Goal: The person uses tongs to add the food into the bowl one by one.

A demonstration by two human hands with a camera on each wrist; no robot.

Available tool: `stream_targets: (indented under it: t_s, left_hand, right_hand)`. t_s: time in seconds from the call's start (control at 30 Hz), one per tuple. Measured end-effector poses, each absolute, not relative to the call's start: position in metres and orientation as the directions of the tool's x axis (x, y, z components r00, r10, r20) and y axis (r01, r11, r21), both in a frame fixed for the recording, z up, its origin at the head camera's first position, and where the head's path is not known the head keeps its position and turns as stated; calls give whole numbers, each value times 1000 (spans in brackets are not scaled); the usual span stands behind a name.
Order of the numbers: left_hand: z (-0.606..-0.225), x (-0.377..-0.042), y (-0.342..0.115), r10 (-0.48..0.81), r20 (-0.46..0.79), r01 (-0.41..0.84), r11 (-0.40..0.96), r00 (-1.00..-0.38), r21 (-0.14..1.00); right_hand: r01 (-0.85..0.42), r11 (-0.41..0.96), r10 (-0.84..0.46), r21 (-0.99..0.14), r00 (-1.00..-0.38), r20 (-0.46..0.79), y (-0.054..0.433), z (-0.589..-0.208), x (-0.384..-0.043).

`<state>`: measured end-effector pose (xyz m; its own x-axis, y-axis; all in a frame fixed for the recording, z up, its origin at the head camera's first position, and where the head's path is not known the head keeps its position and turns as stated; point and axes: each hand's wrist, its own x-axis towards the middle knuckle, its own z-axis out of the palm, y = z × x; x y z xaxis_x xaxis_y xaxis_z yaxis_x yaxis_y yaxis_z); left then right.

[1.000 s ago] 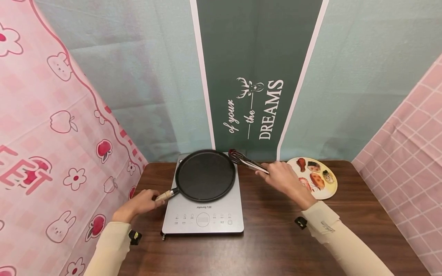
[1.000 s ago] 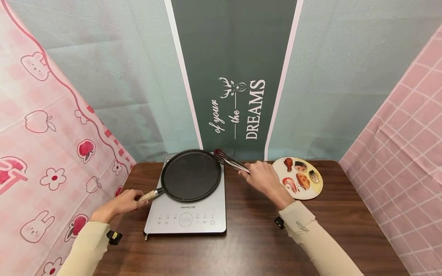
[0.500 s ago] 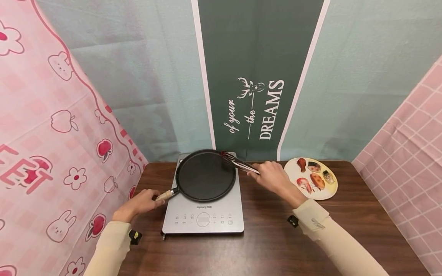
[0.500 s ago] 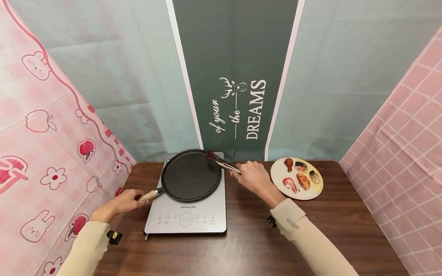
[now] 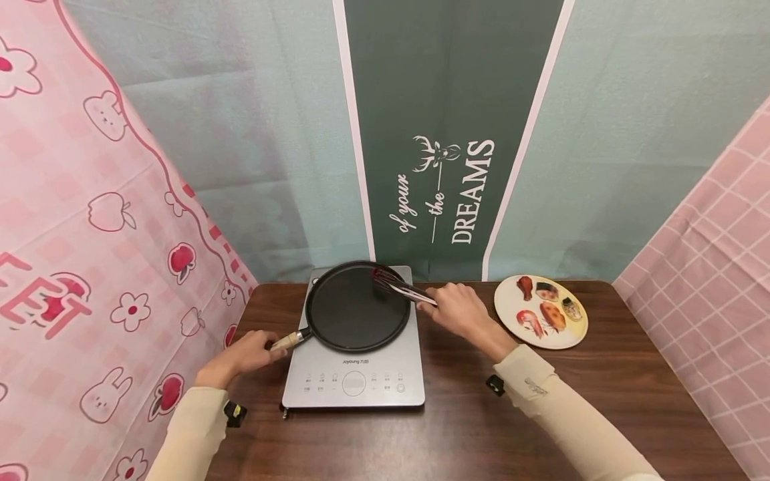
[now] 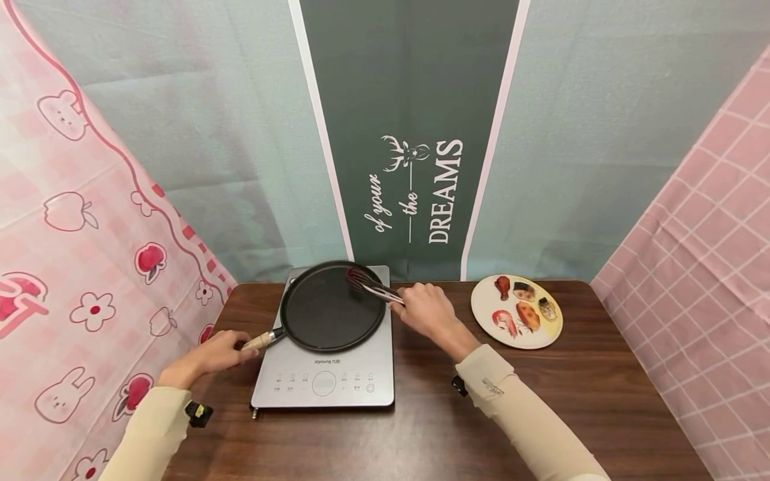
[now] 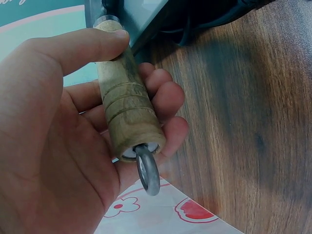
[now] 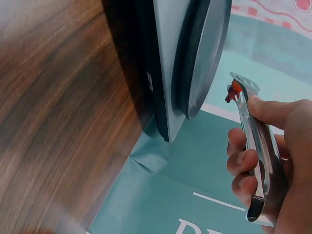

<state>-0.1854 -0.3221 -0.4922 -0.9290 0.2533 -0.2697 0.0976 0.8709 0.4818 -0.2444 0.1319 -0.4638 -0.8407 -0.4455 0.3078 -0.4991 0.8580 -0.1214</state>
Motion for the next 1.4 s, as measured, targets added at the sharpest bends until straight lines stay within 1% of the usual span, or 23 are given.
stream_targets:
  t_s: [0.23, 0.43, 0.6, 1.1, 1.4]
  left_hand:
    - [-493, -185, -323, 256, -265, 98, 866, -930, 490]
    - [-493, -186, -324, 265, -257, 110, 863, -929, 493]
    - [-494, -187, -324, 253, -267, 95, 867, -930, 488]
    - [-494, -187, -323, 241, -284, 76, 869, -928, 489]
    - [-492, -185, -323, 255, -262, 102, 869, -931, 485]
  right_hand:
    - [-514, 851, -464, -109, -833, 302, 121, -468, -246]
    - [-509, 854, -468, -111, -843, 267, 115, -473, -247]
    - [-504, 854, -464, -124, -849, 254, 110, -475, -247]
    - [-508, 854, -472, -114, -848, 243, 98, -482, -249]
    - [-490, 863, -460, -123, -862, 213, 98, -484, -250]
